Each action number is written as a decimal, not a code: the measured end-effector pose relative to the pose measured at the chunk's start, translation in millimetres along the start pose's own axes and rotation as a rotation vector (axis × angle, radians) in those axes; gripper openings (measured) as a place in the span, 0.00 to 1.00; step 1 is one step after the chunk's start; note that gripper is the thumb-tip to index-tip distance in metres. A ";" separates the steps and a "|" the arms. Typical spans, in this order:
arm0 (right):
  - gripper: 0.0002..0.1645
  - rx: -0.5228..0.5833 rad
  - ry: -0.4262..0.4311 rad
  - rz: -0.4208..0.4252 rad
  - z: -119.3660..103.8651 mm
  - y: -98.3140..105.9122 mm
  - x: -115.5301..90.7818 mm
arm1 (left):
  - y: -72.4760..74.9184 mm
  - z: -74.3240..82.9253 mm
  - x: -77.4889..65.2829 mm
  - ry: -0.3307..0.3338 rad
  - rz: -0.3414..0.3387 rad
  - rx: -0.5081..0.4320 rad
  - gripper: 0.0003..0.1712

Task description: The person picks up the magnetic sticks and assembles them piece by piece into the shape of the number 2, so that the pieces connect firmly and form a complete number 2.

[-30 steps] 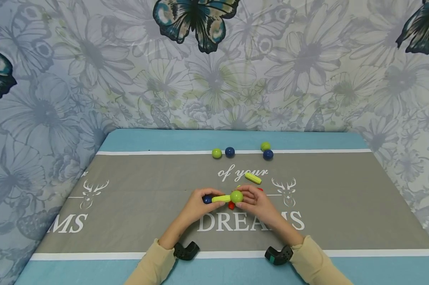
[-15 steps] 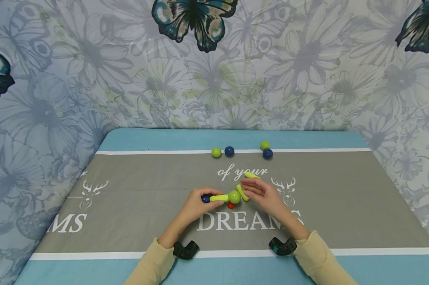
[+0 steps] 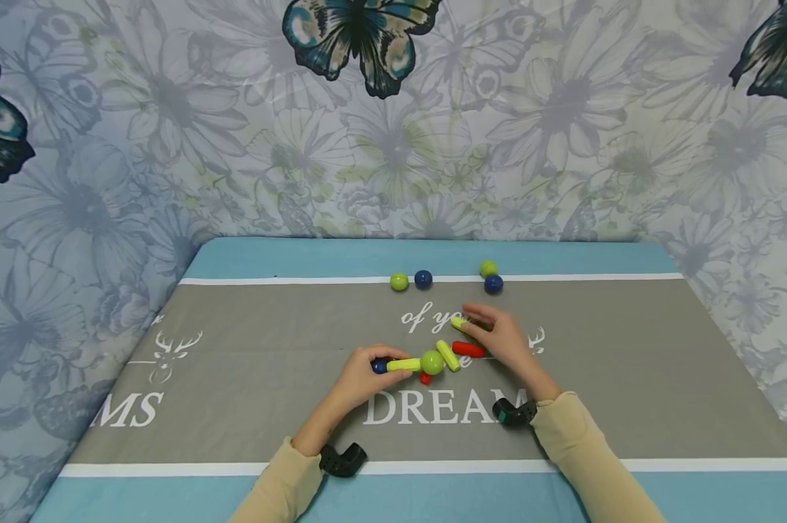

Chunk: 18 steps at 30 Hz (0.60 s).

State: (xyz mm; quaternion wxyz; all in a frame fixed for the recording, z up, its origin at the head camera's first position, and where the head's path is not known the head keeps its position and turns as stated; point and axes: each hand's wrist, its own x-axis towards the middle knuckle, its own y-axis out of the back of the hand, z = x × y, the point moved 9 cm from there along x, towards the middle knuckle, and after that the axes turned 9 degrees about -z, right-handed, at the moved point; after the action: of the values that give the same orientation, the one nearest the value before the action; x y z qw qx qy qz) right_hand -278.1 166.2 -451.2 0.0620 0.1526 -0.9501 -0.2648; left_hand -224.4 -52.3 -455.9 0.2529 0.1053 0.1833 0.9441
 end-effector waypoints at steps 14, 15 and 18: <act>0.18 -0.143 0.011 0.093 -3.3 -1.4 -2.0 | 0.7 -3.8 1.5 0.001 0.013 -0.004 0.12; 0.17 -0.129 0.009 0.116 -2.7 0.7 -3.2 | 0.6 -3.8 1.6 0.004 0.013 -0.003 0.12; 0.17 -0.059 0.013 0.177 -3.3 7.2 -9.1 | 0.4 -3.8 1.5 0.012 0.012 -0.004 0.13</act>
State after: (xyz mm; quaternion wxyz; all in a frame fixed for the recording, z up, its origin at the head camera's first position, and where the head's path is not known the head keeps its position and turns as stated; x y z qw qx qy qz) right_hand -270.7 173.5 -445.0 0.0961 0.0679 -0.9512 -0.2854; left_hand -227.0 -53.0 -459.0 0.2465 0.1004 0.1824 0.9465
